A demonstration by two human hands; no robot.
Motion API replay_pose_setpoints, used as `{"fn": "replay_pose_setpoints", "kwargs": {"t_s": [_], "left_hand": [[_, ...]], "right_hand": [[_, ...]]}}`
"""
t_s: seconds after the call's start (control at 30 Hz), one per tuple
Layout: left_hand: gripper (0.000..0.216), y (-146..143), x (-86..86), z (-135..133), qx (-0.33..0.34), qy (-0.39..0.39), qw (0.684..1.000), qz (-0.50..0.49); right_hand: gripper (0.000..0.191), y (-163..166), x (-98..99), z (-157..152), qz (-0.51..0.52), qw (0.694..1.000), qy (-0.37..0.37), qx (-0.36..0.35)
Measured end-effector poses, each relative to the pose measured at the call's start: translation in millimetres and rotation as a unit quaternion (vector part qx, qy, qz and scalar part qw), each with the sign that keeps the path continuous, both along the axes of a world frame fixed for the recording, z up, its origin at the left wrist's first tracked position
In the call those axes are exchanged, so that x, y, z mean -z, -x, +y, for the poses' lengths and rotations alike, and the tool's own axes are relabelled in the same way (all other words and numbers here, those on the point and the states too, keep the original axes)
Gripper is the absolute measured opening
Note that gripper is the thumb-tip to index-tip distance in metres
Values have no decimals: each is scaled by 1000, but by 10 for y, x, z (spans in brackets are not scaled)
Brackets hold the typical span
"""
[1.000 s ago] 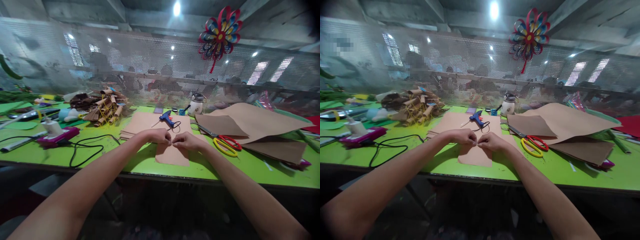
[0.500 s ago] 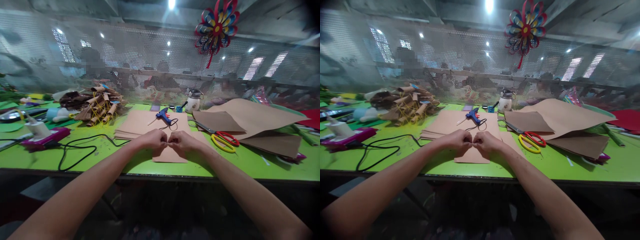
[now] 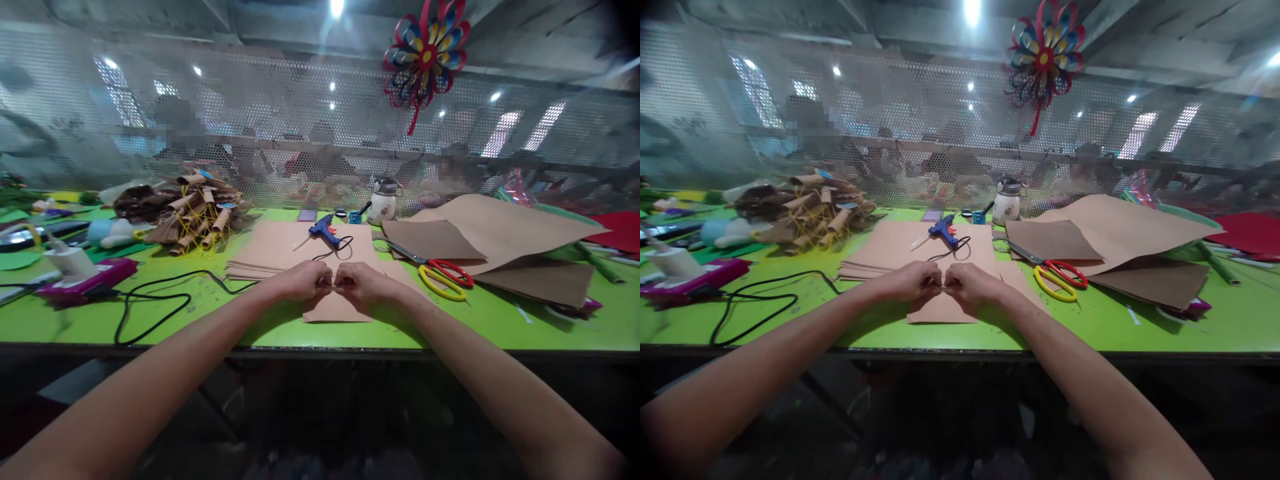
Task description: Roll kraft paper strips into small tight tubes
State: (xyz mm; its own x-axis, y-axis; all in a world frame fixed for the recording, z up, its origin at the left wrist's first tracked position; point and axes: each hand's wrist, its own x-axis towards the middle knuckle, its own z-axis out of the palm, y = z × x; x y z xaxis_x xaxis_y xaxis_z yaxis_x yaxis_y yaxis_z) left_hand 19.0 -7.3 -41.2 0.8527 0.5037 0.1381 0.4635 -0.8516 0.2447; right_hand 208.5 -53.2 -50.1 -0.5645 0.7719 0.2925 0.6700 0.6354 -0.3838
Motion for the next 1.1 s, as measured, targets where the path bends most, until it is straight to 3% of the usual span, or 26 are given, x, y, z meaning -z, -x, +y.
{"fn": "replay_pose_setpoints", "kwargs": {"t_s": [0.23,0.47,0.77,1.1], "left_hand": [[16,49,31,-89,16,-77,997,-10],[22,47,14,-203,34,-160,986,13],[17,122,6,-171,38,-102,994,-3],[22,213,-173,-135,97,-13,995,23]], "right_hand": [[8,-20,-31,-54,-40,999,9,30],[8,34,-45,-112,-101,992,-57,49],[7,-162,-142,-186,-148,988,-39,23],[20,-324,-87,-228,-117,993,-4,-32]]}}
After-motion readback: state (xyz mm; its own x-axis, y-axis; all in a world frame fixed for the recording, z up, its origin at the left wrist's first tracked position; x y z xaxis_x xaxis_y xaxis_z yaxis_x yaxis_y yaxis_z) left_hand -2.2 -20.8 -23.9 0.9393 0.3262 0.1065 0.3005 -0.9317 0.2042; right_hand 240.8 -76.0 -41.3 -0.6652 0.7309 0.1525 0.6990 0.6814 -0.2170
